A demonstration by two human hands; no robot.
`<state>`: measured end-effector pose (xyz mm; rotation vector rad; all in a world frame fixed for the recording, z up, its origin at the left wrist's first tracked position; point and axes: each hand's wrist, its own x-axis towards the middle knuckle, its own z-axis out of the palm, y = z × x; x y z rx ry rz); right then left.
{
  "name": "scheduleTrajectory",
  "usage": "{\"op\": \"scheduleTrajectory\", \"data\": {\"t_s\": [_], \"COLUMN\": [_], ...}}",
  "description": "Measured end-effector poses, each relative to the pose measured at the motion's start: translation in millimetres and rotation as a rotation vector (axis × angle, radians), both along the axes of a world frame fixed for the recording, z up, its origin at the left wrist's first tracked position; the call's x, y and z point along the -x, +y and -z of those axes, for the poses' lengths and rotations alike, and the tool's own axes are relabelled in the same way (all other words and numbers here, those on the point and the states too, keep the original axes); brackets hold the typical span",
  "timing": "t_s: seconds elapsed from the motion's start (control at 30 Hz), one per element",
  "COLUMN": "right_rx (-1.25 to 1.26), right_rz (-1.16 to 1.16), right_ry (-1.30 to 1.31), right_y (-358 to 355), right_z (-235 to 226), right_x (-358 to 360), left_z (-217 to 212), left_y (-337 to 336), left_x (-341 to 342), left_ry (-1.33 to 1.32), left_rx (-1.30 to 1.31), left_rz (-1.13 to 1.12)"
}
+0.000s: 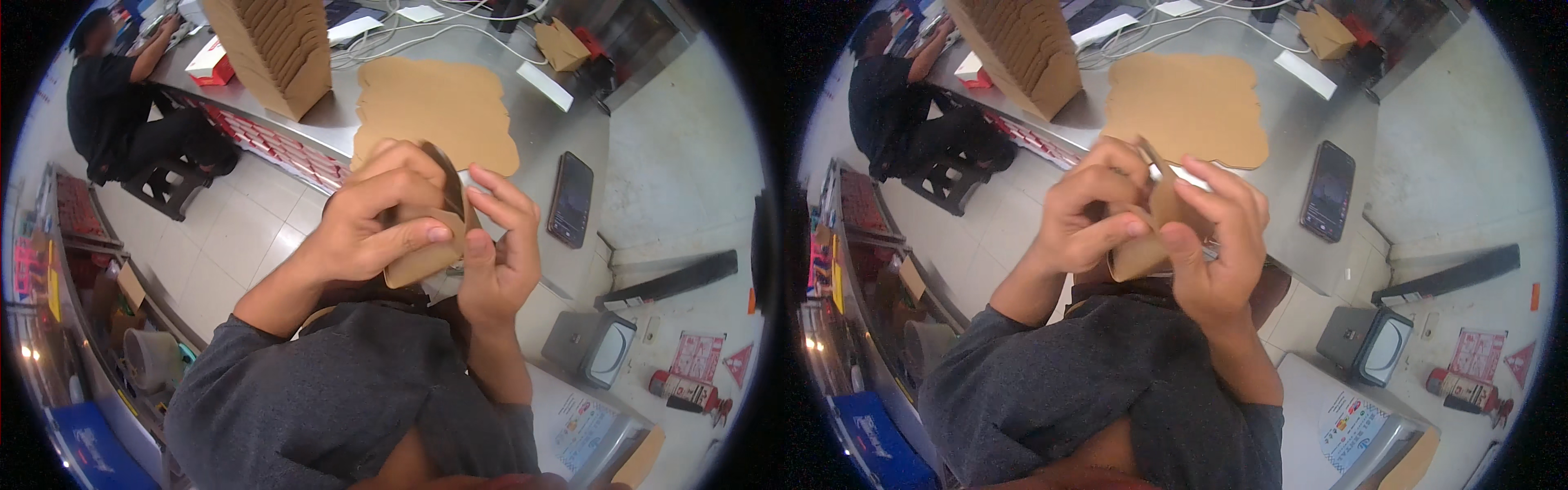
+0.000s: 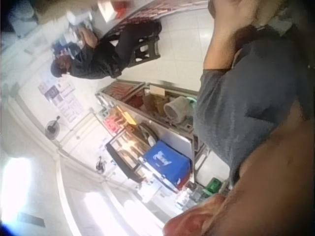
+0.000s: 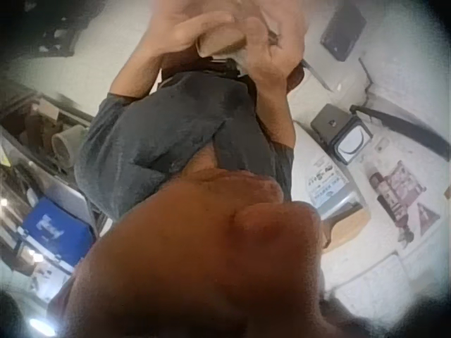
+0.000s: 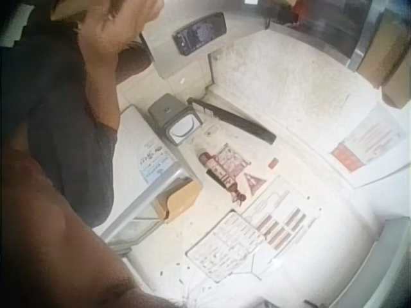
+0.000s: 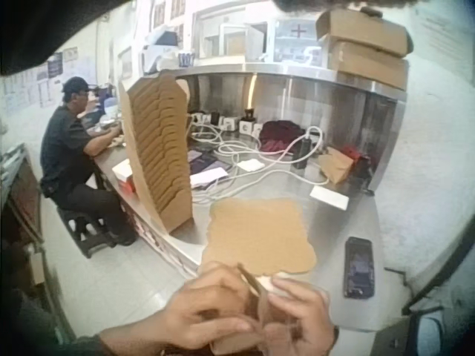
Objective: The person folds flat cardboard pieces into box shapes by hand. They repeatedly pick up a flat piece, fold the sides and flaps to form a container, and then place the finished box into a growing stack on the counter. The process is continuous and repetitive throughout the clip.
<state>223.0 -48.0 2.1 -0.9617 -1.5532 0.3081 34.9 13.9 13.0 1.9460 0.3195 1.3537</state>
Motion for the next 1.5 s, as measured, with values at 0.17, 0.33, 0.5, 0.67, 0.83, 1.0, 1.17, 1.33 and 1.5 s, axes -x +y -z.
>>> {"op": "scheduleTrajectory", "data": {"t_s": [0.17,0.33,0.5,0.67,0.83,1.0,1.17,1.33,1.5], "right_rx": [-0.192,-0.19,-0.26,-0.144,-0.085,-0.069,0.039,0.164,0.306], "right_rz": [0.122,0.166,0.216,0.198,0.106,0.118,0.168,0.085,-0.059], "right_ry": [-0.181,-0.247,-0.34,-0.227,-0.277,-0.288,-0.127,-0.082,-0.12], "right_y": [4.0,5.1,5.2,3.1,8.4,6.0,-3.2,-10.1,-13.9], "right_z": [-11.8,-5.7,-3.1,-9.9,-1.8,1.6,5.5,22.1,55.0], "right_x": [17.1,11.8,4.2,8.5,0.2,-4.9,-5.3,0.8,14.4], "left_z": [-17.1,-7.7,-13.5,-8.8,-8.0,-5.5,7.7,79.4,104.8], "left_y": [2.8,0.8,-15.4,-4.0,-3.3,-7.0,-8.2,-17.5,-52.3], "left_x": [-6.1,-4.9,-16.3,-0.8,3.2,7.4,28.1,92.3,82.9], "left_ry": [0.007,0.042,0.018,0.174,0.257,0.29,0.033,0.02,-0.002], "left_rx": [-0.296,-0.182,0.065,-0.106,-0.118,0.08,0.588,1.142,1.42], "left_rz": [-0.242,-0.281,-0.423,-0.362,-0.391,-0.468,-0.241,0.262,0.358]}}
